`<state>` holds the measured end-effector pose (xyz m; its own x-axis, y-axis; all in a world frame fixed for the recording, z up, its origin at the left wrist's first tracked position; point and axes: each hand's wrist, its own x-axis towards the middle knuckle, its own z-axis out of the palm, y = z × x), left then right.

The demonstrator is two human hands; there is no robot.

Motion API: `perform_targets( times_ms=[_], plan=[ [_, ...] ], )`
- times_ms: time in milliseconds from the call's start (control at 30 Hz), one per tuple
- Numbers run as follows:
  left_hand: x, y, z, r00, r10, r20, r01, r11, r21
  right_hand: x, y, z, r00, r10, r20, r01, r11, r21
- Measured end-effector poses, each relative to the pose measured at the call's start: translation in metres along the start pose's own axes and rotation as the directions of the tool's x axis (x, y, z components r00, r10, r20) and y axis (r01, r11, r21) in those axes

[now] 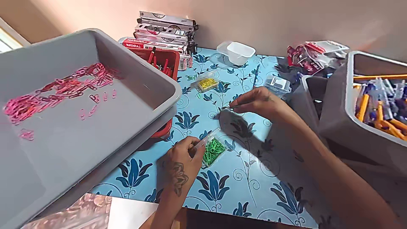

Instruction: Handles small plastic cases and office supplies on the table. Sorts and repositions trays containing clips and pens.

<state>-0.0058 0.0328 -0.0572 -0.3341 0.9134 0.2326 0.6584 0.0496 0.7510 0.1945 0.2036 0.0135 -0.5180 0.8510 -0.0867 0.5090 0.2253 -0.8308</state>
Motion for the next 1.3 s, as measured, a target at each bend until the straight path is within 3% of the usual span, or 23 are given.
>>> perform_targets(
  times_ms=[67,167,233,400,533,633,667,733,833,967,1067,1167,1300],
  plan=[
    [0.001,0.001,0.000,1.000,-0.017,0.006,0.017,1.000,-0.016,-0.011,-0.016,0.002,0.992,-0.053,0.116,0.049,0.998,0.041],
    [0.001,-0.001,0.001,1.000,-0.025,0.005,0.025,0.999,-0.031,-0.026,-0.030,0.015,0.905,-0.196,0.378,0.208,0.978,0.010],
    [0.000,-0.001,0.000,0.999,-0.037,0.013,0.038,0.999,-0.023,-0.036,-0.031,0.034,0.867,-0.227,0.443,0.267,0.963,-0.029],
    [0.001,0.000,-0.002,0.999,-0.048,0.025,0.048,0.999,-0.022,-0.044,-0.021,0.070,0.898,-0.304,0.319,0.352,0.930,-0.104],
    [0.002,0.000,-0.003,0.998,-0.053,0.025,0.054,0.998,-0.037,-0.043,-0.028,0.055,0.877,-0.309,0.369,0.353,0.934,-0.058],
    [0.002,-0.002,-0.002,0.999,-0.047,0.015,0.048,0.998,-0.051,-0.039,-0.035,0.040,0.922,-0.239,0.304,0.257,0.966,-0.023],
    [0.001,-0.002,-0.001,0.999,-0.042,0.007,0.042,0.998,-0.047,-0.037,-0.034,0.036,0.947,-0.213,0.239,0.235,0.970,-0.065],
    [0.000,-0.002,-0.001,0.999,-0.041,-0.002,0.041,0.999,-0.029,-0.028,-0.022,0.028,0.981,-0.179,0.072,0.193,0.930,-0.314],
    [0.000,0.000,-0.002,0.998,-0.051,-0.039,0.050,0.999,-0.005,-0.021,0.000,0.025,0.995,-0.063,-0.074,0.012,0.834,-0.552],
    [0.000,-0.001,-0.001,0.992,-0.067,-0.105,0.068,0.998,0.008,-0.025,0.014,0.035,0.984,-0.173,-0.050,0.117,0.824,-0.555],
    [0.000,-0.002,-0.002,0.994,-0.067,-0.092,0.068,0.998,0.009,-0.019,0.007,0.040,0.995,-0.098,-0.005,0.075,0.789,-0.609],
    [0.000,-0.002,-0.002,0.995,-0.065,-0.075,0.066,0.998,0.005,-0.018,0.005,0.042,0.991,-0.135,0.007,0.105,0.739,-0.665],
    [0.000,-0.002,-0.001,0.996,-0.060,-0.066,0.060,0.998,-0.002,-0.031,-0.012,0.045,0.950,-0.307,0.054,0.298,0.843,-0.448]
  ],
)
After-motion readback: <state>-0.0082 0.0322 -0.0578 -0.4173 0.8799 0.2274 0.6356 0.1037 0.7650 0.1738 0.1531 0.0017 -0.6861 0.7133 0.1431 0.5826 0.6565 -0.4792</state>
